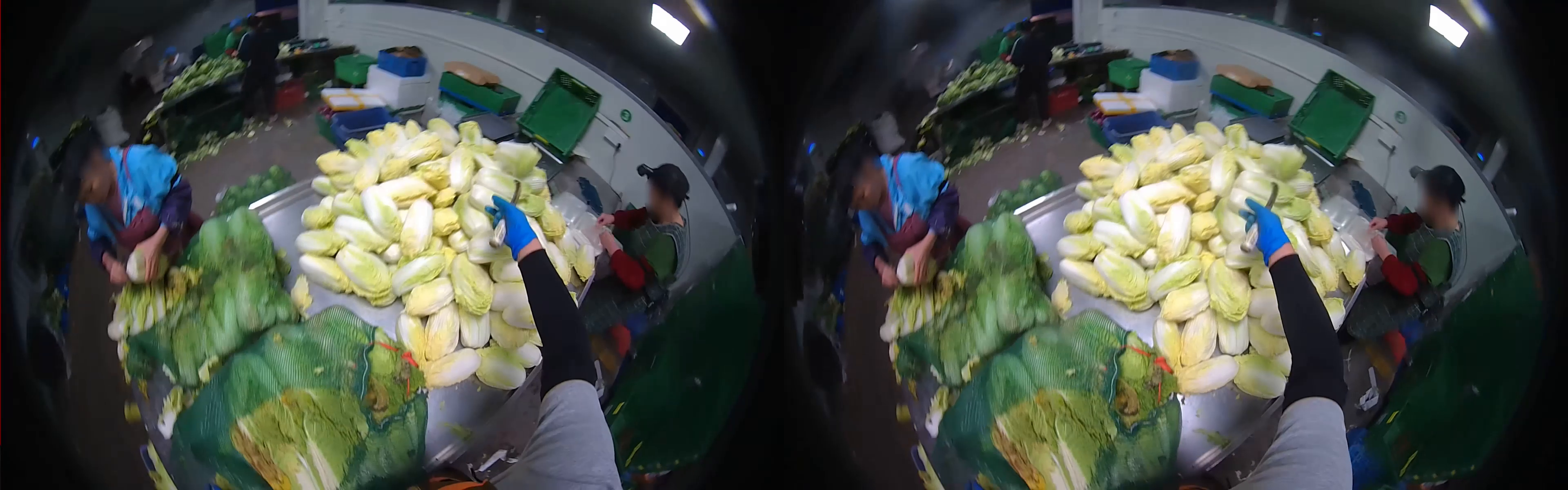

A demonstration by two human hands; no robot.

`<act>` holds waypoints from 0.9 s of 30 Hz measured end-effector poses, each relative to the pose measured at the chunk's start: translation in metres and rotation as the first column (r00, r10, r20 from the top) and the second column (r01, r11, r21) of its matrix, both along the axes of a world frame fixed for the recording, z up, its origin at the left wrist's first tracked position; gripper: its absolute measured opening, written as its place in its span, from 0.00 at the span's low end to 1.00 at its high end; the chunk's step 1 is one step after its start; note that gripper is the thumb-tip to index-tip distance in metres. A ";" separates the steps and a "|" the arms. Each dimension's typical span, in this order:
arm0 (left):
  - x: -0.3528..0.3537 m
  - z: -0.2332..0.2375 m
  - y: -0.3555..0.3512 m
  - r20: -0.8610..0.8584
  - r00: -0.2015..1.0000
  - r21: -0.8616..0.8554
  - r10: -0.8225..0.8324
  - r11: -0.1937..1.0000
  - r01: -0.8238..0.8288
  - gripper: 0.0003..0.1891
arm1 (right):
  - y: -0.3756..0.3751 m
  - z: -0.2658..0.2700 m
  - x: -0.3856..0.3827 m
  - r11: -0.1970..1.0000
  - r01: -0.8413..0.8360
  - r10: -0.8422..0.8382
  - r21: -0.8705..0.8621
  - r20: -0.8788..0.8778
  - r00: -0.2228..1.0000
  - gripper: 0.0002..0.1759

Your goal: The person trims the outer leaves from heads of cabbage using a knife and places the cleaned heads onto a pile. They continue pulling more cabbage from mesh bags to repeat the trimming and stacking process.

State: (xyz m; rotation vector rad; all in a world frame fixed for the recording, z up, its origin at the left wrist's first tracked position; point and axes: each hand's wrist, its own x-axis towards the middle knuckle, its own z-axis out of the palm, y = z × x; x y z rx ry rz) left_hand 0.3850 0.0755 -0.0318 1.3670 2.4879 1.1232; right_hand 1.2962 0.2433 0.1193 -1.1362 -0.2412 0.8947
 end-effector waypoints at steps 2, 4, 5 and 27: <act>-0.019 -0.029 -0.003 0.106 0.994 -0.002 -0.017 1.000 0.018 0.18 | -0.017 -0.016 -0.040 0.968 -0.140 0.151 -0.207 0.043 0.988 0.10; -0.026 -0.042 -0.016 0.198 0.980 -0.006 0.002 1.000 0.000 0.17 | -0.041 -0.044 -0.068 0.916 -0.215 0.304 -0.339 0.235 0.923 0.11; -0.017 -0.036 -0.019 0.252 0.968 0.037 0.004 0.999 -0.014 0.16 | -0.053 -0.050 -0.086 0.915 -0.238 0.314 -0.327 0.203 0.928 0.12; 0.105 -0.045 -0.081 0.904 0.426 -0.209 -0.040 0.828 0.520 0.32 | -0.217 -0.070 -0.573 0.466 -0.702 0.866 -0.538 0.116 0.486 0.17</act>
